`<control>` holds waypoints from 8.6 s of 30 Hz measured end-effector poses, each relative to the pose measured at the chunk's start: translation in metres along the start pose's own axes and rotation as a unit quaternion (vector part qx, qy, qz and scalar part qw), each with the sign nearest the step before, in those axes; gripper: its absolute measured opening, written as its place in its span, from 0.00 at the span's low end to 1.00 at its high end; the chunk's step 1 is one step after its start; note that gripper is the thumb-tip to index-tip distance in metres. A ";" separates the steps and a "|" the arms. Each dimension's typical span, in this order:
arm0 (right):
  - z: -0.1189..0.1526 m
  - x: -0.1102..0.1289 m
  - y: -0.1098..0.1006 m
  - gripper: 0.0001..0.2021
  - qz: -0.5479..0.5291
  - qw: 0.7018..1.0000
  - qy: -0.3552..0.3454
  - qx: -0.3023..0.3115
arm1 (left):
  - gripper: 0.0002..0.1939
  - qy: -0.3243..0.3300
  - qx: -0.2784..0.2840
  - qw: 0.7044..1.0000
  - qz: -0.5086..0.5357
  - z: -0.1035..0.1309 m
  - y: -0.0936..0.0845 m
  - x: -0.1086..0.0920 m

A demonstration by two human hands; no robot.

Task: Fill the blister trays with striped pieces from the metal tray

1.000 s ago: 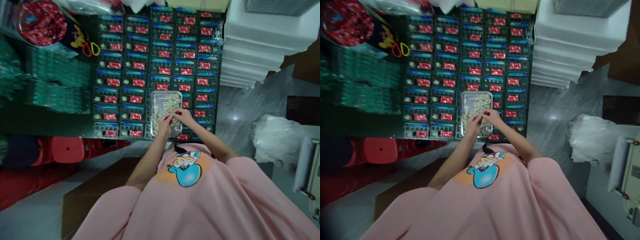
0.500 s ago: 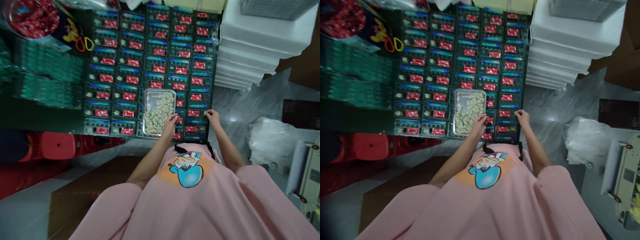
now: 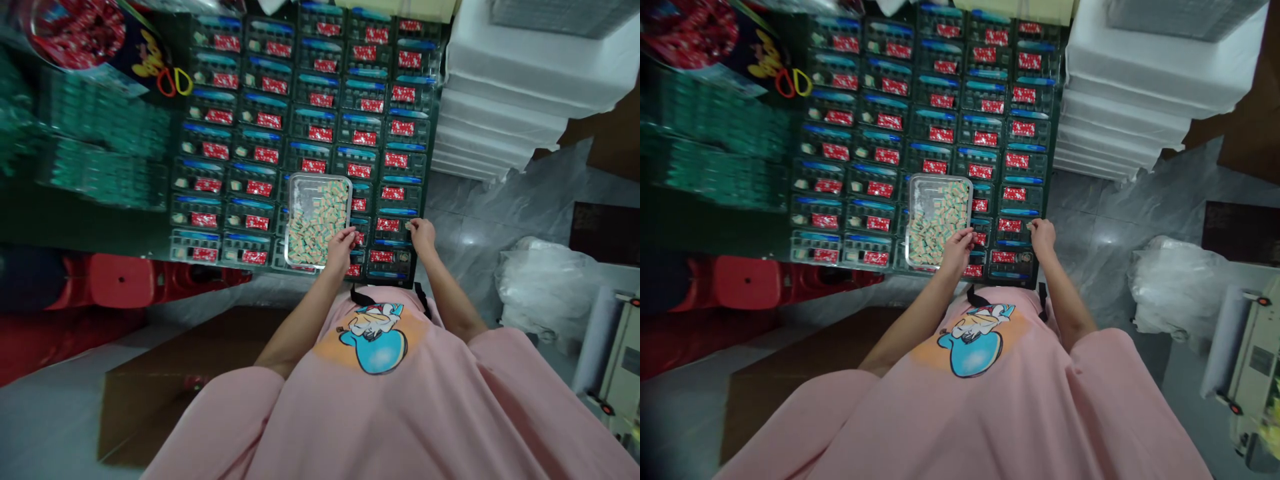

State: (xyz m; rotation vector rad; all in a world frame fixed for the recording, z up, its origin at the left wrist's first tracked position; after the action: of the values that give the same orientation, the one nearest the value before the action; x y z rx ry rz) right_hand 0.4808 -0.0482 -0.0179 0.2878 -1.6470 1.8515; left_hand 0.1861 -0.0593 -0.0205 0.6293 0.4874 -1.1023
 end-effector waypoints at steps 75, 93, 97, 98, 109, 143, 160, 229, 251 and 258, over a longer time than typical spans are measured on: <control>-0.036 0.278 0.139 0.08 -0.293 0.926 -0.177 0.158 | 0.12 0.126 0.077 0.983 -0.111 -0.075 -0.086 -0.140; -0.019 0.276 0.144 0.12 -0.383 0.917 -0.080 0.078 | 0.13 -0.132 0.138 0.976 0.101 -0.081 -0.097 -0.092; -0.010 0.279 0.153 0.11 -0.398 0.909 -0.074 0.100 | 0.15 -0.130 0.131 0.978 0.093 -0.082 -0.099 -0.090; -0.010 0.279 0.154 0.11 -0.394 0.909 -0.081 0.107 | 0.15 -0.131 0.129 0.978 0.095 -0.083 -0.100 -0.089; -0.087 0.238 0.106 0.13 0.140 0.976 -0.153 0.060 | 0.14 -0.182 0.120 0.959 0.181 -0.073 -0.106 -0.092; -0.017 0.278 0.153 0.08 -0.328 0.932 -0.091 0.121 | 0.14 -0.205 0.141 0.951 0.183 -0.075 -0.098 -0.079; -0.019 0.275 0.119 0.08 -0.162 0.968 -0.170 0.087 | 0.16 -0.050 0.062 0.996 0.050 -0.086 -0.084 -0.086; -0.052 0.238 0.125 0.16 0.171 0.938 -0.210 0.217 | 0.12 0.002 -0.018 0.998 -0.061 -0.061 -0.107 -0.087; -0.040 0.232 0.154 0.14 -0.289 0.933 -0.109 0.185 | 0.18 0.015 0.074 0.995 -0.071 -0.073 -0.093 -0.107; -0.021 0.253 0.154 0.18 -0.451 0.861 -0.115 0.202 | 0.20 0.041 0.119 0.989 -0.078 -0.067 -0.080 -0.110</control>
State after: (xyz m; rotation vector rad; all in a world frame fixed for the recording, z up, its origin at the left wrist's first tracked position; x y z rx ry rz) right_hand 0.2004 0.0481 -0.0070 1.2638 -0.9300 1.3961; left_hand 0.0668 0.0343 -0.0156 0.8591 0.4872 -1.2989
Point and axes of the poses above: each hand's wrist, its own z-axis away from the middle knuckle, its own y-axis out of the palm, x = y × z, the point moved 9 cm from there along -z, towards the middle knuckle, and after that the axes turned 8 degrees about -y, right-handed, at the moved point
